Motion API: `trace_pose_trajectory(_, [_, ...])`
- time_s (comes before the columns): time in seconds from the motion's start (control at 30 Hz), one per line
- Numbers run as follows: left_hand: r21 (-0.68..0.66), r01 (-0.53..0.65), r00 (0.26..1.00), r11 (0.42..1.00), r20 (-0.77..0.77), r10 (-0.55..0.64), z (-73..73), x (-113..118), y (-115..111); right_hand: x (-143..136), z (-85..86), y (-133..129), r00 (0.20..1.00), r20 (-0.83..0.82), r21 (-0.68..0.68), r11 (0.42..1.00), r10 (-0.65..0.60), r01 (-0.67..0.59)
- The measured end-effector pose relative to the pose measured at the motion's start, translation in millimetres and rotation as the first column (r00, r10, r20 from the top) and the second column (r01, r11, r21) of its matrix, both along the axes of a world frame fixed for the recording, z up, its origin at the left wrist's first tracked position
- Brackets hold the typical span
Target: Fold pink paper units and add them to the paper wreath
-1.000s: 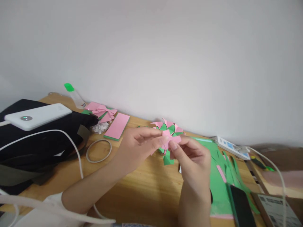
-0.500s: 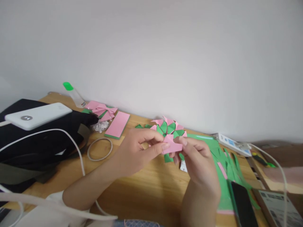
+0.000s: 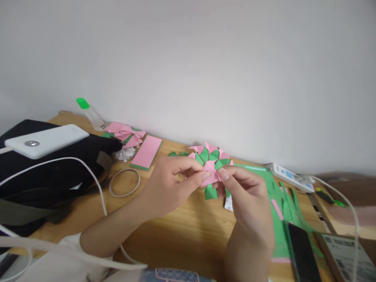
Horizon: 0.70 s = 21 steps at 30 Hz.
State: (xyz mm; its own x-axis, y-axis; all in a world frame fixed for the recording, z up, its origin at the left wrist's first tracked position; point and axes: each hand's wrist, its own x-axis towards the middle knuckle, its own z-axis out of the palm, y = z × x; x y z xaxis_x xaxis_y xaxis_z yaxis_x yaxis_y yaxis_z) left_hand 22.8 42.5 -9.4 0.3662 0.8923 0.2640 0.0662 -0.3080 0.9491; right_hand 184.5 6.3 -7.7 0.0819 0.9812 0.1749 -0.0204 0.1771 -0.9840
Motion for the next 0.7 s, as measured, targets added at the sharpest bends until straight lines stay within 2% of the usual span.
trace_pose_trajectory(0.27, [-0.02, -0.026, 0.999, 0.999, 0.024, 0.027, 0.6, 0.5, -2.1, -3.2, -3.0, -4.9, 0.965, 0.226, 0.131, 0.986, -0.134, 0.106])
trace_pose_trajectory(0.47, [-0.024, -0.02, 0.999, 1.0, 0.044, 0.021, 1.1, 2.3, -0.5, -6.2, -5.5, -5.2, 0.866, 0.407, 0.354, 0.924, -0.29, 0.143])
trace_pose_trajectory(0.57, [-0.039, 0.001, 0.998, 0.999, 0.064, 0.001, 0.2, 2.0, 0.6, -4.2, -4.8, -5.0, 0.874, 0.408, 0.342, 0.932, -0.263, 0.121])
trace_pose_trajectory(0.7, [-0.077, 0.03, 0.998, 0.997, 0.066, -0.025, -2.3, 0.3, 1.5, 0.0, -6.9, -3.5, 0.946, 0.277, 0.211, 0.971, -0.168, 0.111])
